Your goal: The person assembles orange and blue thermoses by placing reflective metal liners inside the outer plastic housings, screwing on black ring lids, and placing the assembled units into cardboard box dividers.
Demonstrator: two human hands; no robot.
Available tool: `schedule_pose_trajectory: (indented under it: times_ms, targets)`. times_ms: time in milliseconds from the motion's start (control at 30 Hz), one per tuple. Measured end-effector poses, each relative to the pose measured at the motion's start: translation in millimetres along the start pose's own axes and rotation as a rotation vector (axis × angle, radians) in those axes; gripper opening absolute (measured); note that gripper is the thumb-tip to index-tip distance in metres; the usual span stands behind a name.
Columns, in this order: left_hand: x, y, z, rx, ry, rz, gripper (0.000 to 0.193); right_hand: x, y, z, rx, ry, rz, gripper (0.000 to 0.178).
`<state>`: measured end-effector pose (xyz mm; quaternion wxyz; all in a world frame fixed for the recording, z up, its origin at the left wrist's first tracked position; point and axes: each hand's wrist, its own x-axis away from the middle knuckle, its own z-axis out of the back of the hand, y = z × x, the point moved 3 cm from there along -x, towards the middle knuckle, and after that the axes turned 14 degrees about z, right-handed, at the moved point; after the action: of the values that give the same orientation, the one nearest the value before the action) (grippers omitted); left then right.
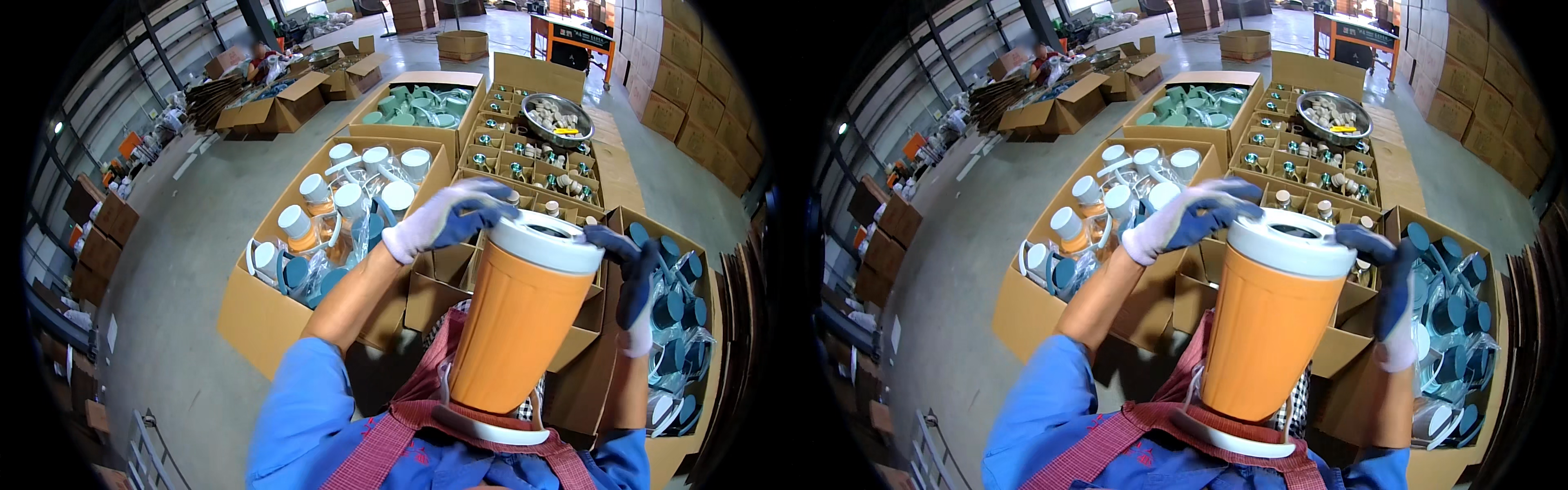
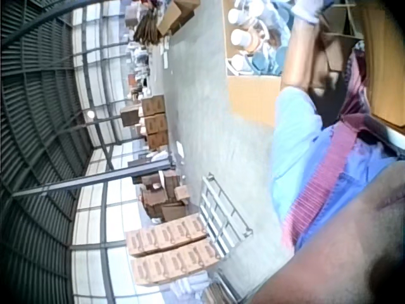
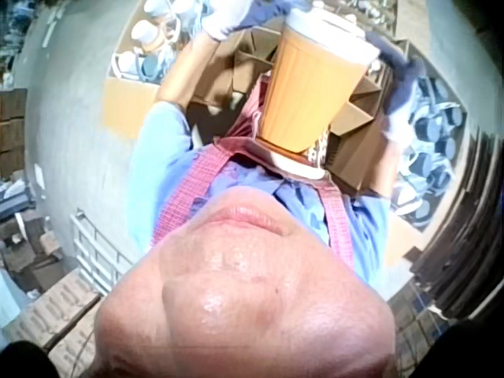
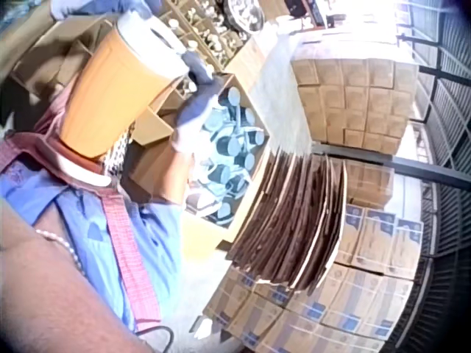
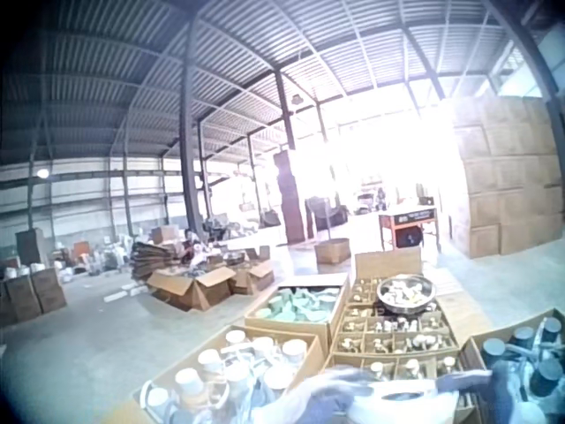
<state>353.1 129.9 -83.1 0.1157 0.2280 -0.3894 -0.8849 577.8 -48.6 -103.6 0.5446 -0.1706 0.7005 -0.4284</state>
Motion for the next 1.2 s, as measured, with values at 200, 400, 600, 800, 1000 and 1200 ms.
schedule_pose_trajectory:
  times_ms: [200,400,600,800,1000,1200]
  targets:
    - [-14,61,-53,-0.150,0.186,-0.157,0.020,-16,59,-4,-0.705,0.029,-0.398,0.069]
    - [-18,25,-25,-0.054,0.177,-0.149,0.029,-18,60,18,-0.301,0.115,-0.147,0.056]
    - [-10,-13,-22,0.292,0.134,0.075,0.037,-11,0,-19,0.069,-0.129,0.088,0.043]
    - [-14,38,-55,0.366,0.124,-0.085,0.025,-14,53,14,-0.401,-0.089,-0.368,0.043]
    - [-8,58,-76,0.284,0.294,-0.398,0.011,-23,-74,5,0.420,-0.728,-0.249,0.028]
    - [17,122,-132,0.100,0.574,-0.543,0.023,37,-137,21,0.957,-0.604,-0.109,0.031]
